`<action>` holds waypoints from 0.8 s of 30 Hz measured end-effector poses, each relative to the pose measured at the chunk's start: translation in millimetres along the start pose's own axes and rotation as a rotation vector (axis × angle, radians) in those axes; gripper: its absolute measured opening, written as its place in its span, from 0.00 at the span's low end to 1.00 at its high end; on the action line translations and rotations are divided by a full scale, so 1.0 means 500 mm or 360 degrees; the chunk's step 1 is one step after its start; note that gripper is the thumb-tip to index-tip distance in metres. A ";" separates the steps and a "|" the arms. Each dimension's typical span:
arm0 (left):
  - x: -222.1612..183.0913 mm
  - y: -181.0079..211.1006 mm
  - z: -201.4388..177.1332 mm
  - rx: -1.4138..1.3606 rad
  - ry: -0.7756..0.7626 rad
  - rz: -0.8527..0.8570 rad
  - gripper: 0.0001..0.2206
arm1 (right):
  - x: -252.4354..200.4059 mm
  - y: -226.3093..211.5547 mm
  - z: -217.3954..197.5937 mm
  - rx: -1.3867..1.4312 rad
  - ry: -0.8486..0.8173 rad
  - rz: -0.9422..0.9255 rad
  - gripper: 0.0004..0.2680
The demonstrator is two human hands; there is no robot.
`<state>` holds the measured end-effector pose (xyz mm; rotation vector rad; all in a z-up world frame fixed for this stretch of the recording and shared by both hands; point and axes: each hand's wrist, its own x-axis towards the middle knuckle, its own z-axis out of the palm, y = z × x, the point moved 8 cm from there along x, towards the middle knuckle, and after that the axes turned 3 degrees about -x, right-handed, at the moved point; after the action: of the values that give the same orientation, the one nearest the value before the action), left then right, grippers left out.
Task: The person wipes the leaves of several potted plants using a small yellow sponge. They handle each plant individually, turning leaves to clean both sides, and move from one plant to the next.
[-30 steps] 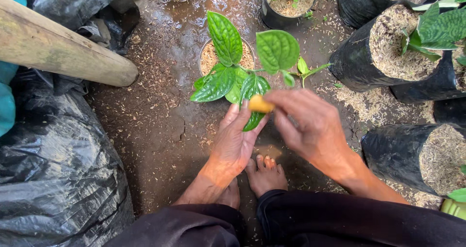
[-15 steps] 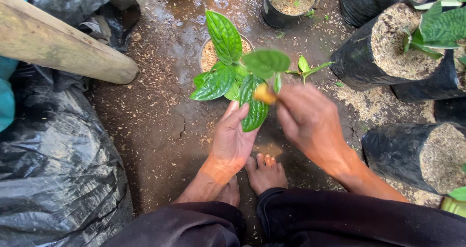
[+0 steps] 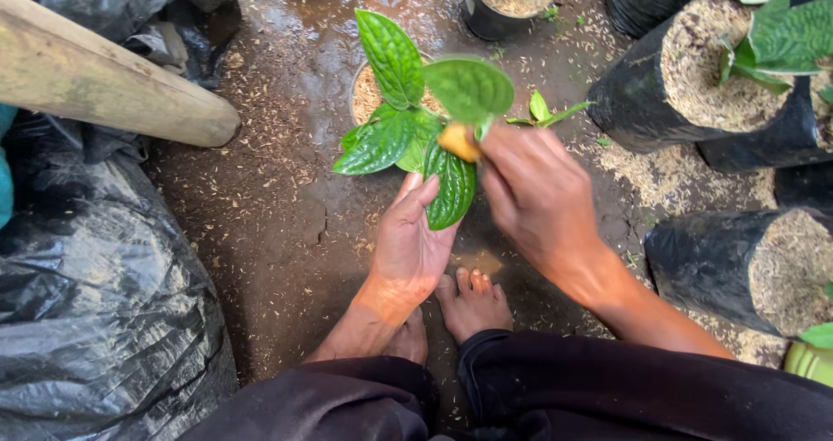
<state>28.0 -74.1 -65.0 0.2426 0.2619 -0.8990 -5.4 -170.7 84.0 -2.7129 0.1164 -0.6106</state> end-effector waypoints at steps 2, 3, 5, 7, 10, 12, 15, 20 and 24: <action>0.003 -0.005 0.012 0.0028 0.0000 -0.0010 0.21 | 0.011 0.001 0.028 -0.0030 -0.0027 -0.0038 0.15; 0.004 -0.002 0.019 0.0045 0.0002 -0.0002 0.22 | 0.016 0.001 0.040 -0.0034 -0.0040 -0.0066 0.16; -0.001 -0.002 0.040 -0.0200 -0.0103 -0.0054 0.25 | 0.005 -0.007 0.051 0.0041 -0.0065 -0.0112 0.18; -0.015 -0.001 0.045 -0.0282 -0.0099 -0.0114 0.32 | -0.017 -0.020 0.058 0.0106 -0.0168 -0.0104 0.19; -0.022 0.001 0.045 -0.0190 0.0007 -0.0194 0.43 | -0.037 -0.038 0.054 0.0192 -0.0366 -0.0133 0.22; -0.021 0.006 0.049 -0.0164 0.0052 -0.0211 0.46 | -0.043 -0.061 0.040 0.0307 -0.0430 -0.0280 0.25; -0.023 0.015 0.066 -0.0132 -0.0048 -0.0201 0.48 | -0.056 -0.076 0.032 0.0461 -0.0557 -0.0283 0.20; -0.022 0.022 0.082 -0.0098 -0.0102 -0.0200 0.50 | -0.061 -0.027 -0.010 0.0780 -0.0703 0.0002 0.12; -0.016 0.025 0.088 -0.0030 -0.0093 -0.0158 0.51 | -0.029 0.024 -0.064 0.0644 -0.0362 0.0245 0.10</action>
<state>38.5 -74.6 -19.9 0.1868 0.2299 -1.0000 -32.1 -190.2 100.8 -2.3328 0.1264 -0.2445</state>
